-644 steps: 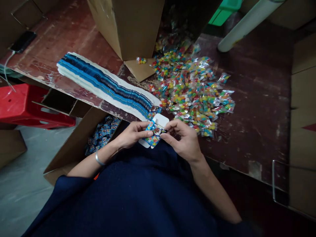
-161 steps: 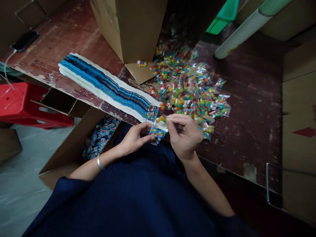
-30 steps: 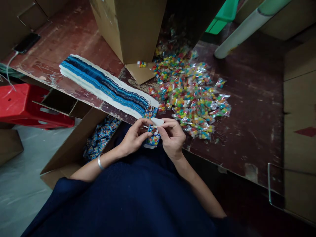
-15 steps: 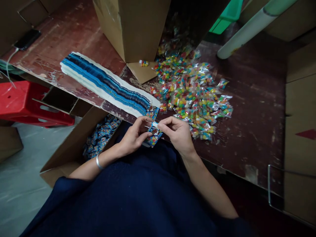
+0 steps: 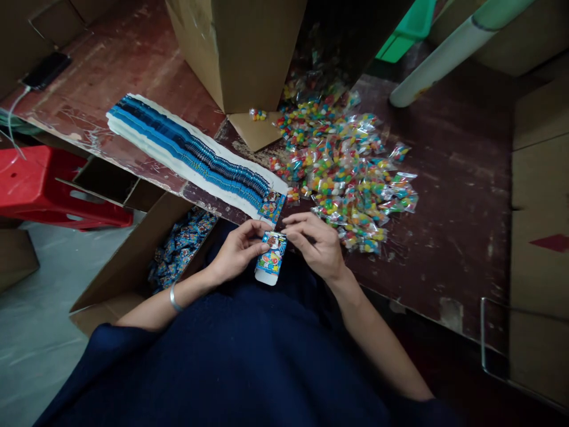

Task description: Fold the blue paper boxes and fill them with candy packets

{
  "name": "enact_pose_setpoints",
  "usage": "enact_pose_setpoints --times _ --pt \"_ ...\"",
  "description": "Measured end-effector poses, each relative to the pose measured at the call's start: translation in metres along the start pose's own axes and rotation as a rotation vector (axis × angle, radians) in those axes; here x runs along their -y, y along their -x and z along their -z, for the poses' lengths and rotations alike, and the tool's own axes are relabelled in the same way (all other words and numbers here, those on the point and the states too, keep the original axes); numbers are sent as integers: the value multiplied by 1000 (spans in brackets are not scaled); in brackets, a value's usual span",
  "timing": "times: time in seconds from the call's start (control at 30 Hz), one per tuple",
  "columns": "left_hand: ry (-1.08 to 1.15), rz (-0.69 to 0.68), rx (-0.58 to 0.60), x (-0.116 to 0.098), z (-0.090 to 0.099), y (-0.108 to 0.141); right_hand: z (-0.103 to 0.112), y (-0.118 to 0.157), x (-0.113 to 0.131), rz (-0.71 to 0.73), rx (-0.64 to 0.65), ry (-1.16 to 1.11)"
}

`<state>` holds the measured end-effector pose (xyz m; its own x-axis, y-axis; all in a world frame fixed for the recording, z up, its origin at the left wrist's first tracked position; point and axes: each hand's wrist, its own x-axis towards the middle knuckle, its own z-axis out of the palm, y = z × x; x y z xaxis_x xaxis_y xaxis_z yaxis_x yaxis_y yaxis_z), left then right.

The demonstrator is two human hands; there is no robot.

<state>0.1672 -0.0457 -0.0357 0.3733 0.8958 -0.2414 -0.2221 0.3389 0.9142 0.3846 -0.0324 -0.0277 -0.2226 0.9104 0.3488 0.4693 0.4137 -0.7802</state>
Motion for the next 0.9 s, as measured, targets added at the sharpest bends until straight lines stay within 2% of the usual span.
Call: enact_pose_setpoints --times 0.1,0.17,0.23,0.3,0.37,0.43,0.5,0.57,0.63,0.7,0.77,0.9 --pt "-73 116 50 0 16 -1 0 -10 -25 -30 -82 355" --pt "-231 169 133 -8 32 -2 -2 -19 -40 -12 -43 526" --pt "-433 203 259 -22 48 -2 -6 -28 -51 15 14 624" --pt "-633 234 434 -36 62 -1 -9 -36 -59 51 37 686" --pt "-766 260 620 -46 70 0 -10 -41 -64 82 22 735" --pt "-787 267 714 -49 70 0 -6 -43 -64 76 -52 770" --pt "-702 241 649 -45 66 -1 1 -41 -55 45 -179 751" --pt "-596 173 459 -38 57 -5 12 -35 -38 8 -301 649" --pt "-537 84 271 -32 48 -9 22 -28 -14 -35 -336 500" --pt "-525 20 182 -28 39 -13 29 -21 9 -59 -278 411" --pt "-525 -16 170 -28 31 -16 32 -17 25 -51 -207 395" --pt "-570 -47 166 -30 22 -15 34 -17 38 0 -55 375"
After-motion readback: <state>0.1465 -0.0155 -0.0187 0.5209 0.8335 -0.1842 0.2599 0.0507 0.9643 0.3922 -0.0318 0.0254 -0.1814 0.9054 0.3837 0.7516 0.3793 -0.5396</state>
